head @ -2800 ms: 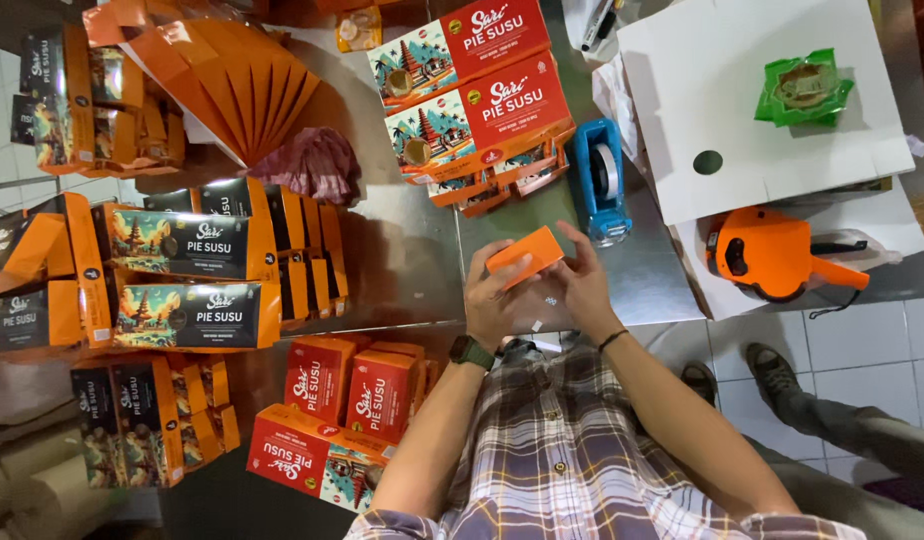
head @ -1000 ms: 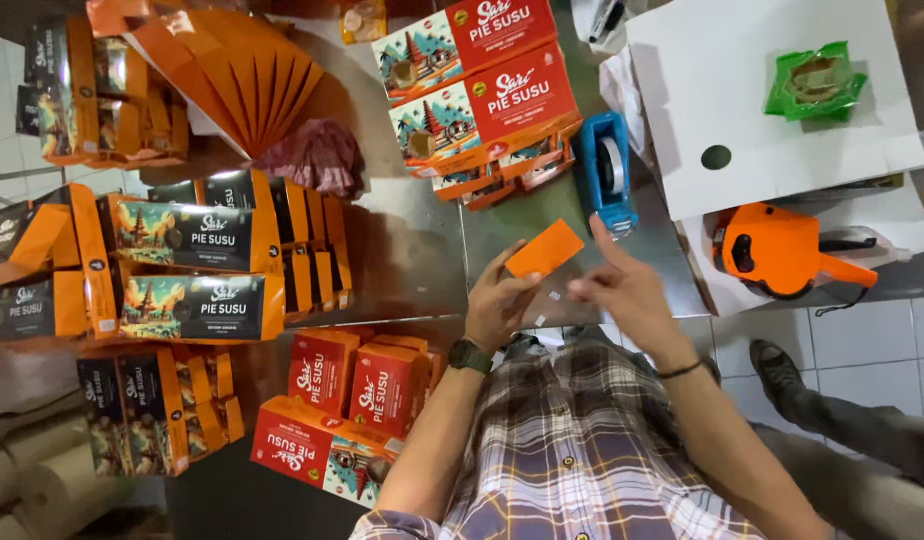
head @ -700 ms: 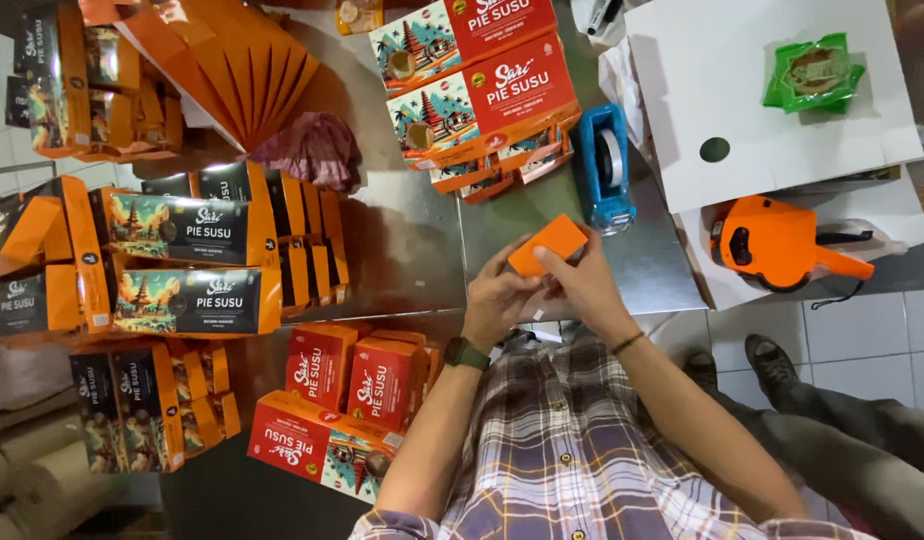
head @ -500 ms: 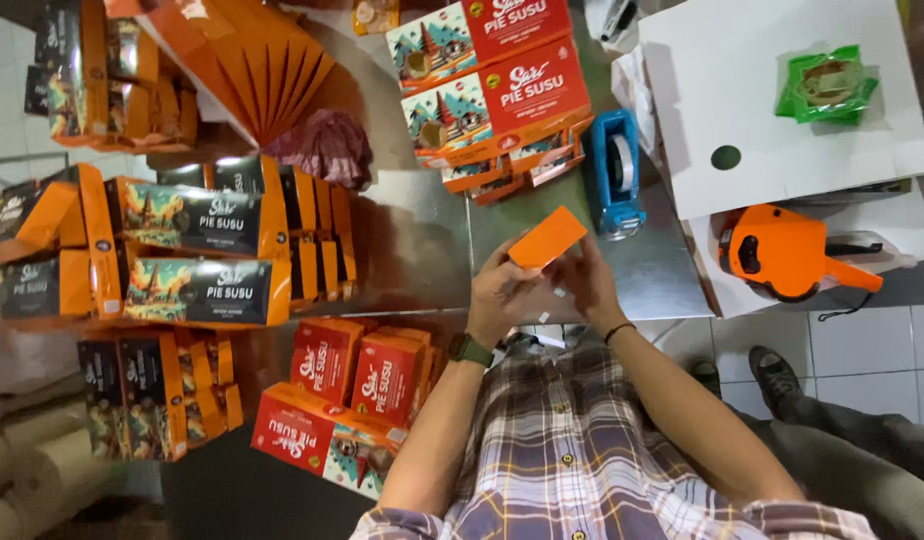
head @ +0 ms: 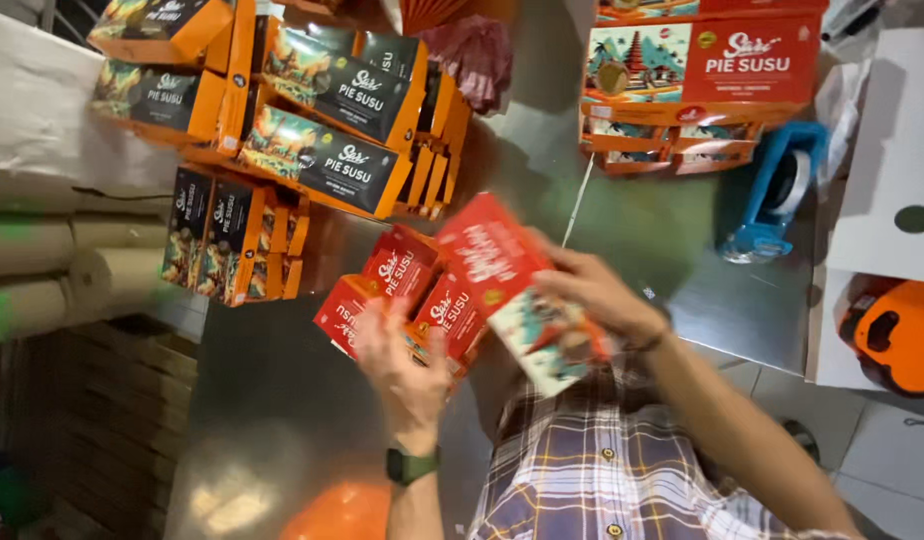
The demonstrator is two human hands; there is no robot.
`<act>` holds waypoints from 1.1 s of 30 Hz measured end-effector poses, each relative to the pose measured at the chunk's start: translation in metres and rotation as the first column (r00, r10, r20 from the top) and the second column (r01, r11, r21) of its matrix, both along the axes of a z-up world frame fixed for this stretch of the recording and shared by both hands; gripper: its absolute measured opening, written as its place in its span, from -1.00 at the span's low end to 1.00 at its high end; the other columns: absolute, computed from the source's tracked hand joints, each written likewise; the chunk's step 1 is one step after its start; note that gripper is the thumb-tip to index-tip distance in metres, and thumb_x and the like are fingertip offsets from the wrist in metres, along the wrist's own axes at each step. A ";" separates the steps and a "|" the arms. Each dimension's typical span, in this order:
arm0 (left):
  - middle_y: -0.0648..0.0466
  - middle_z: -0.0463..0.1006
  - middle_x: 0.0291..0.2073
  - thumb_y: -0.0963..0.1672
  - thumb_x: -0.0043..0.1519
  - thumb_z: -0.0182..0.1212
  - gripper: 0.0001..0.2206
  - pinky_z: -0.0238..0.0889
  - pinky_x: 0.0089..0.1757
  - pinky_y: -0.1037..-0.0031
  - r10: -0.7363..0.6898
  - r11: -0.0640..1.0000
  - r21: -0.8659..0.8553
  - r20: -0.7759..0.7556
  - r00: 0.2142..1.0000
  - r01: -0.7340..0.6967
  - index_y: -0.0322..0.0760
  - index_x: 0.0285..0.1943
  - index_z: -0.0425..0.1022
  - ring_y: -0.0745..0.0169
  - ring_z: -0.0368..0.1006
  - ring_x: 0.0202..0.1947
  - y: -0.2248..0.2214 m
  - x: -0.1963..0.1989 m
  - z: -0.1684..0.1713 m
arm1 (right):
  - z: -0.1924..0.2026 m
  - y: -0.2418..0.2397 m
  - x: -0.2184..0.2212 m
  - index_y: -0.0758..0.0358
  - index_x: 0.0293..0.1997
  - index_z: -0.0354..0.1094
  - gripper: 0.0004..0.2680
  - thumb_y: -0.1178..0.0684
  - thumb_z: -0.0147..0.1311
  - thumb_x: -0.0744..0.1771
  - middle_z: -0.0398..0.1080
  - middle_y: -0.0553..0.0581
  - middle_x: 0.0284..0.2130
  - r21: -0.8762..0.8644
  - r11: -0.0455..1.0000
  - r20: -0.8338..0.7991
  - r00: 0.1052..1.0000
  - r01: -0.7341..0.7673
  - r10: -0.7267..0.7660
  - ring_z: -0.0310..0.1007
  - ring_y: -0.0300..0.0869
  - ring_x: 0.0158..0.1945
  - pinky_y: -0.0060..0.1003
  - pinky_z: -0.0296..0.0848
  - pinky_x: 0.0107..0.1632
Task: The person assembles orange cardboard boxes, fills them with smaller red packages, and uses a tape dispenser to seal the boxes on a metal table.
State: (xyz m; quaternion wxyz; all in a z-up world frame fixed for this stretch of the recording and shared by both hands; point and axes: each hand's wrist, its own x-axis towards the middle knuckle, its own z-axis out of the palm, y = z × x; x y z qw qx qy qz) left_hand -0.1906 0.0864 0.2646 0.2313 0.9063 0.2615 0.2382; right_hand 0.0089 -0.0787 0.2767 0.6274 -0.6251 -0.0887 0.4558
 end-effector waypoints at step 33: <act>-0.33 0.19 0.31 -0.20 0.34 0.01 -0.76 0.01 0.38 -0.23 0.080 0.995 0.027 0.310 0.948 -0.093 -0.48 0.14 0.26 -0.36 0.15 0.38 -0.003 0.084 0.023 | -0.106 -0.050 0.235 0.22 0.58 -0.62 -0.10 -0.54 -0.09 0.25 -0.67 0.30 0.53 -0.789 0.549 0.611 0.444 0.275 0.655 -0.81 0.23 0.55 0.28 -0.62 0.48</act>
